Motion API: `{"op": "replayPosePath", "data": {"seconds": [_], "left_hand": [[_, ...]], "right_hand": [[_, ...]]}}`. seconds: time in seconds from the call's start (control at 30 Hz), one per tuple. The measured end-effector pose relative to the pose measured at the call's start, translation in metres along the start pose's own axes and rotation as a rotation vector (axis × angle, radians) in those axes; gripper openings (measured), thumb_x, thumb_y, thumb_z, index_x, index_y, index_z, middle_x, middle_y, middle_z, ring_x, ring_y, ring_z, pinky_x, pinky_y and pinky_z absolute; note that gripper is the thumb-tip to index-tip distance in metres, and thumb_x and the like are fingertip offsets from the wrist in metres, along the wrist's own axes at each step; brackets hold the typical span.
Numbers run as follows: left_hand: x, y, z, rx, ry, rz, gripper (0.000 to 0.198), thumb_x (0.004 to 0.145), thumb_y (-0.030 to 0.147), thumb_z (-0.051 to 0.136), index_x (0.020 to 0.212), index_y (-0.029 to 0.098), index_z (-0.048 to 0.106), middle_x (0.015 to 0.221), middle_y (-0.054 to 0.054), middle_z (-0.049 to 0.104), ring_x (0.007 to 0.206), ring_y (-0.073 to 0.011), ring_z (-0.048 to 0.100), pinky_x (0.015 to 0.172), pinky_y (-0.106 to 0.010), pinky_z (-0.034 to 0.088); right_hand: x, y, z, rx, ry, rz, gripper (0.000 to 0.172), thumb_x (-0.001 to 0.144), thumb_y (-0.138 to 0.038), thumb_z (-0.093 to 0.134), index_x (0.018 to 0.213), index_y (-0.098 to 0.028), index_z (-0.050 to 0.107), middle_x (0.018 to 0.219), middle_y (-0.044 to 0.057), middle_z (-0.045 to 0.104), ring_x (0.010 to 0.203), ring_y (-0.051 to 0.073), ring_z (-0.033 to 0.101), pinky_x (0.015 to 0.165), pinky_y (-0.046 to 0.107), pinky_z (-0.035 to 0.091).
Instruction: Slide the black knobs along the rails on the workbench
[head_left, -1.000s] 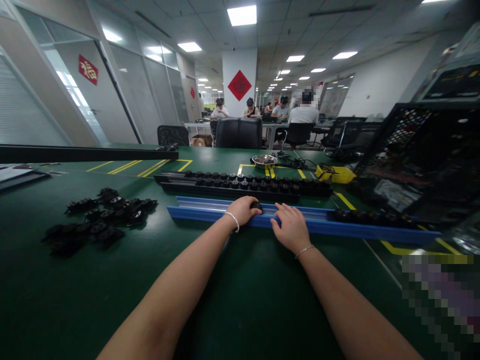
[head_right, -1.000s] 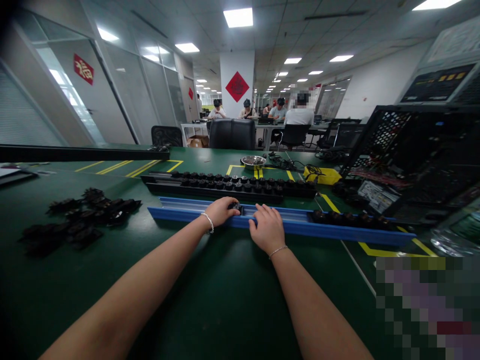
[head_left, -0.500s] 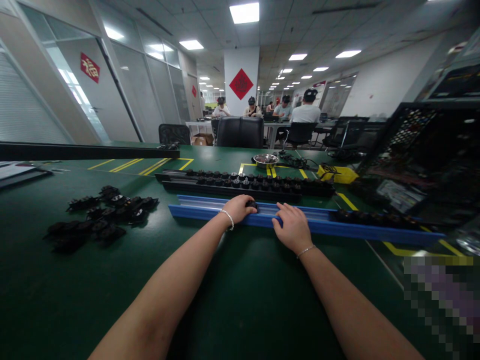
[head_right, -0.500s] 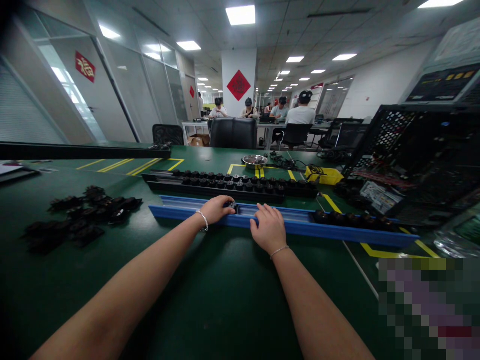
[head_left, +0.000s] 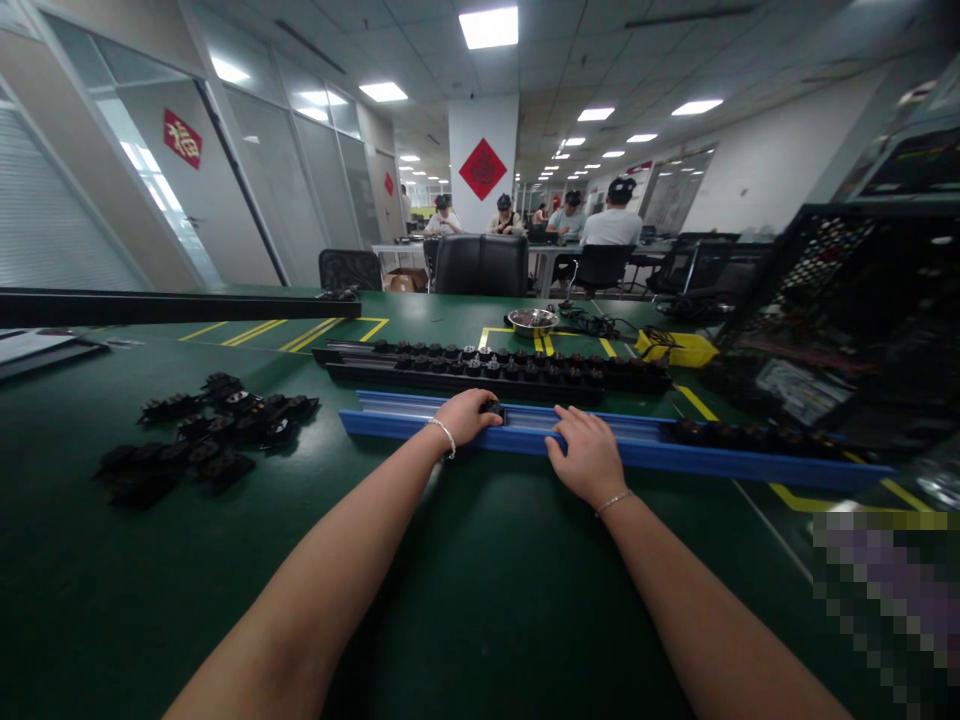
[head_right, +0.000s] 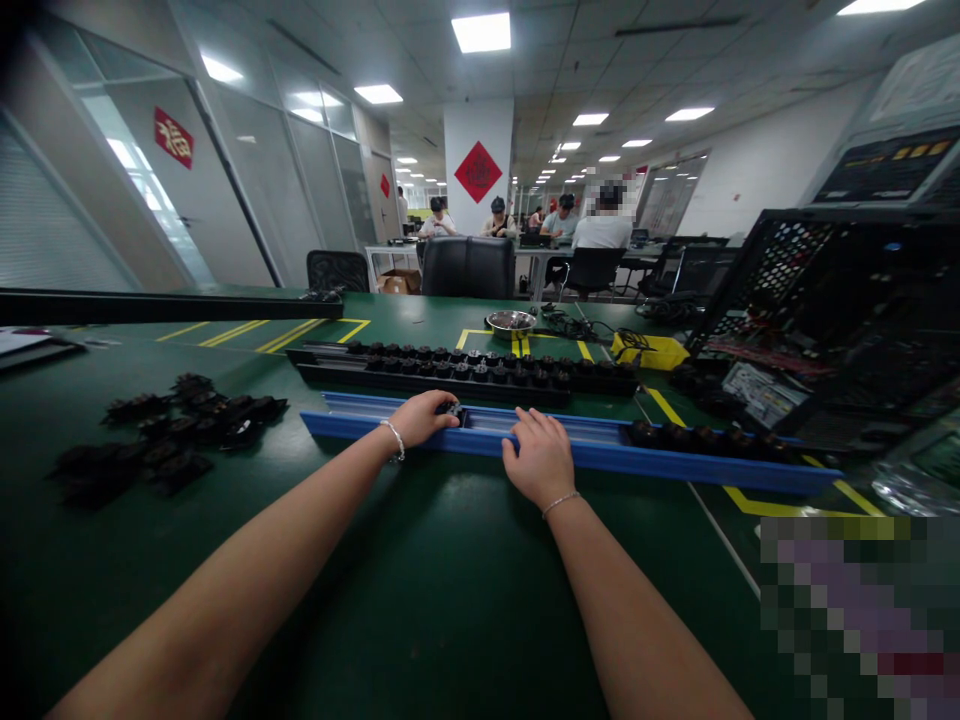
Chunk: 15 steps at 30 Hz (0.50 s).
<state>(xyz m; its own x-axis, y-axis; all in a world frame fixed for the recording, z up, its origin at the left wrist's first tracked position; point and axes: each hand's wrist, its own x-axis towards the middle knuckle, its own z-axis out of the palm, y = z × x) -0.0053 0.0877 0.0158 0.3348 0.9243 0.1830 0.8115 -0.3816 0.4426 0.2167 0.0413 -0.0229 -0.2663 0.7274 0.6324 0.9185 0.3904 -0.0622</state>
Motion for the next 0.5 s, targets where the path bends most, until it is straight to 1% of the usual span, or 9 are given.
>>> {"op": "replayPosePath", "data": {"seconds": [0.27, 0.5], "left_hand": [[-0.003, -0.004, -0.006, 0.001, 0.000, -0.010, 0.035, 0.078, 0.033, 0.062, 0.111, 0.019, 0.060, 0.116, -0.006, 0.062, 0.108, -0.0200, 0.056, 0.096, -0.028, 0.042], [-0.007, -0.012, -0.012, 0.001, -0.009, -0.029, 0.038, 0.078, 0.032, 0.062, 0.113, 0.018, 0.060, 0.117, -0.006, 0.062, 0.108, -0.0199, 0.056, 0.096, -0.028, 0.041]], "right_hand": [[0.000, 0.000, 0.000, 0.007, 0.005, 0.005, 0.015, 0.080, -0.030, 0.050, 0.078, -0.019, 0.060, 0.119, 0.008, 0.062, 0.114, 0.026, 0.052, 0.097, 0.043, 0.036], [0.000, -0.001, -0.001, 0.022, 0.005, 0.012, 0.016, 0.079, -0.029, 0.049, 0.078, -0.019, 0.061, 0.119, 0.009, 0.062, 0.114, 0.025, 0.052, 0.097, 0.043, 0.035]]}}
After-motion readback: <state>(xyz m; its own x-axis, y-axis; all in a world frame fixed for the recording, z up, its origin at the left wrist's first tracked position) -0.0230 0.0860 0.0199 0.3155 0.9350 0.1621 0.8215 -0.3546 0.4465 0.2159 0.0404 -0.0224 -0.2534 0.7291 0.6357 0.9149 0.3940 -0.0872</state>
